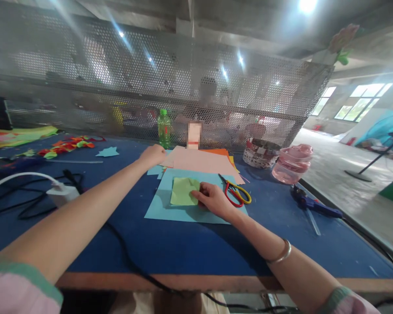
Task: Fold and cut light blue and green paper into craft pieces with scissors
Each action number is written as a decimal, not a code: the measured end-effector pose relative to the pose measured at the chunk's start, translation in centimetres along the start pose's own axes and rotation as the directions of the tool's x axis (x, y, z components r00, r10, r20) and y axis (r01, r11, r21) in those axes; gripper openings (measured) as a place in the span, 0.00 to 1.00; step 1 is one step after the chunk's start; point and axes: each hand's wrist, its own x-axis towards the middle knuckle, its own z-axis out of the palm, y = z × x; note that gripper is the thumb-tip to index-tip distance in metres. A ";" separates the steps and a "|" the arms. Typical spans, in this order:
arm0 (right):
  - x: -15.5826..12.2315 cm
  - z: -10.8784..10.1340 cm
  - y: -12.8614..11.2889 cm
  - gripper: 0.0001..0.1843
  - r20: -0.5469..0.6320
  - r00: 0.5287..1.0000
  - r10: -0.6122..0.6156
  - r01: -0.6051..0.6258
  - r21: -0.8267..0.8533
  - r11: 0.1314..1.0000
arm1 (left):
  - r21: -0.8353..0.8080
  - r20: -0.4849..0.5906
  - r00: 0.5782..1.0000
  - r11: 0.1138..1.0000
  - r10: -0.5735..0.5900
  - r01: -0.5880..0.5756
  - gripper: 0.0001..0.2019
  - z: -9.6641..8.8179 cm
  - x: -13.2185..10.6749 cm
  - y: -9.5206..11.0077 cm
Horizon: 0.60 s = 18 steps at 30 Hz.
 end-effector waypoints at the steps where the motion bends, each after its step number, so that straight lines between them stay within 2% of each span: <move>1: 0.0 0.0 0.0 0.13 0.001 1.000 -0.004 0.004 -0.009 1.000 | -0.065 0.054 0.998 0.998 0.031 -0.028 0.17 0.2 -0.4 0.9; 3: 0.1 0.0 -0.1 0.13 0.000 1.000 -0.013 0.013 -0.029 0.999 | -0.190 0.167 0.979 0.978 0.121 -0.089 0.23 0.3 -1.6 2.2; 4: 0.1 0.0 -0.1 0.13 -0.003 1.000 -0.014 0.014 -0.035 0.999 | -0.266 0.246 0.949 0.955 0.195 -0.127 0.23 0.3 -2.3 2.6; 6: 0.1 0.0 -0.1 0.13 -0.014 1.000 -0.012 0.011 -0.036 0.999 | -0.464 0.449 0.809 0.872 0.380 -0.153 0.24 0.1 -3.7 3.0; 8: 0.1 0.1 -0.1 0.13 -0.024 1.000 -0.018 0.017 -0.020 1.000 | -0.502 0.565 0.716 0.860 0.410 -0.097 0.22 -0.1 -4.8 2.9; 9: 0.1 0.2 -0.2 0.13 -0.021 0.999 -0.024 0.024 -0.004 1.000 | -0.497 0.603 0.689 0.865 0.402 -0.069 0.19 -0.1 -5.1 2.8; 10: 0.1 0.3 -0.2 0.13 -0.010 0.999 -0.032 0.032 0.024 0.999 | -0.485 0.626 0.678 0.873 0.385 -0.048 0.16 -0.1 -5.3 2.6; 12: 0.0 0.4 -0.4 0.12 0.029 0.999 -0.041 0.038 0.106 0.994 | -0.447 0.628 0.693 0.893 0.353 -0.049 0.11 -0.3 -5.2 2.1; 14: -0.1 0.5 -0.7 0.11 0.060 0.997 -0.042 0.031 0.176 0.984 | -0.344 0.593 0.743 0.932 0.310 -0.115 0.10 -0.8 -4.6 1.2; 16: -0.2 0.4 -0.9 0.10 0.062 0.998 -0.028 0.017 0.185 0.983 | -0.098 0.550 0.804 0.973 0.227 -0.207 0.09 -1.6 -3.6 -0.1; 17: -0.3 0.4 -0.9 0.10 0.053 0.998 -0.019 0.010 0.171 0.985 | 0.085 0.512 0.845 0.970 0.154 -0.228 0.09 -2.0 -3.1 -0.8; 18: -0.3 0.3 -1.0 0.09 0.045 0.999 -0.011 0.004 0.154 0.988 | 0.167 0.500 0.860 0.962 0.105 -0.214 0.08 -2.4 -2.6 -1.6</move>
